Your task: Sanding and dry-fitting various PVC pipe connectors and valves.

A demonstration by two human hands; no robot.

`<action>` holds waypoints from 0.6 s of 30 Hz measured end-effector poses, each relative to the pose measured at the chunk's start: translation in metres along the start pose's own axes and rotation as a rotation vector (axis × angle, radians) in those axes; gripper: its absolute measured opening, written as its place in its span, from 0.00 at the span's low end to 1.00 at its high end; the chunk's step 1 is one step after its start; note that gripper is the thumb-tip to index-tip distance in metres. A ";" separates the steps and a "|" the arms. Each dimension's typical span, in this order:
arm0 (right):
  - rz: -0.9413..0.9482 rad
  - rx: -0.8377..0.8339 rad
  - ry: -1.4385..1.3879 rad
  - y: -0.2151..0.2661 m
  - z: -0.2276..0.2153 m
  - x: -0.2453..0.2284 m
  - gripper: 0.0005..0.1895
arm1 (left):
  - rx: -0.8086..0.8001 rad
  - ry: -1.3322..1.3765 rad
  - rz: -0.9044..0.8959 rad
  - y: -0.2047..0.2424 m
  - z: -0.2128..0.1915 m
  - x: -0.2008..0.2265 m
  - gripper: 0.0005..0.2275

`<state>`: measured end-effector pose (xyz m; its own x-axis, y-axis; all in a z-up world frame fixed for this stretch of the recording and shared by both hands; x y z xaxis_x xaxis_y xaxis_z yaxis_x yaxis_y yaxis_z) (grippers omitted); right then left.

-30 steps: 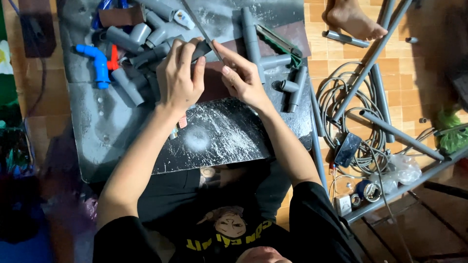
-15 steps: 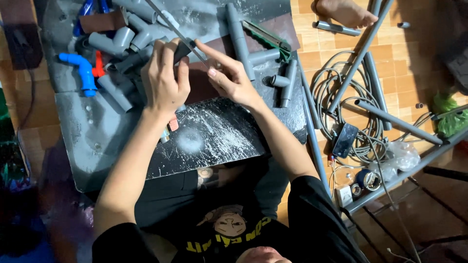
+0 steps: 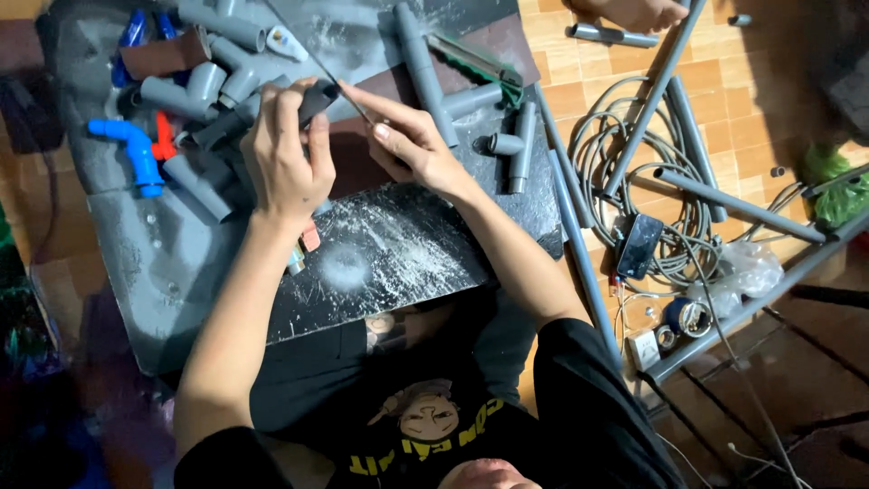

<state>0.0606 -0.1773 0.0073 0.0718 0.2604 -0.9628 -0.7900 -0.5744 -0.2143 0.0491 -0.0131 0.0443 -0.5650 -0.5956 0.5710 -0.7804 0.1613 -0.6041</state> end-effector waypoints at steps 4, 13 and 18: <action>-0.029 -0.004 0.028 -0.001 -0.001 0.000 0.28 | 0.007 -0.055 0.000 0.002 0.004 -0.005 0.10; 0.022 -0.003 -0.007 0.000 0.000 -0.001 0.27 | -0.017 -0.048 -0.013 0.002 0.005 -0.006 0.10; 0.017 0.000 -0.012 -0.001 -0.003 0.005 0.25 | -0.035 -0.062 -0.004 0.006 0.008 -0.012 0.10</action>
<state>0.0634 -0.1779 0.0017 0.0514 0.2599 -0.9643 -0.7911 -0.5787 -0.1982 0.0531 -0.0113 0.0295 -0.5449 -0.6436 0.5375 -0.7924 0.1856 -0.5810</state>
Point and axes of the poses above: each hand's wrist, its own y-axis away from the middle knuckle, its own z-axis out of the palm, x = y × z, the point moved 7 cm from there along -y, towards the middle knuckle, and after that the axes turned 1 degree about -x, right-handed, at the moved point
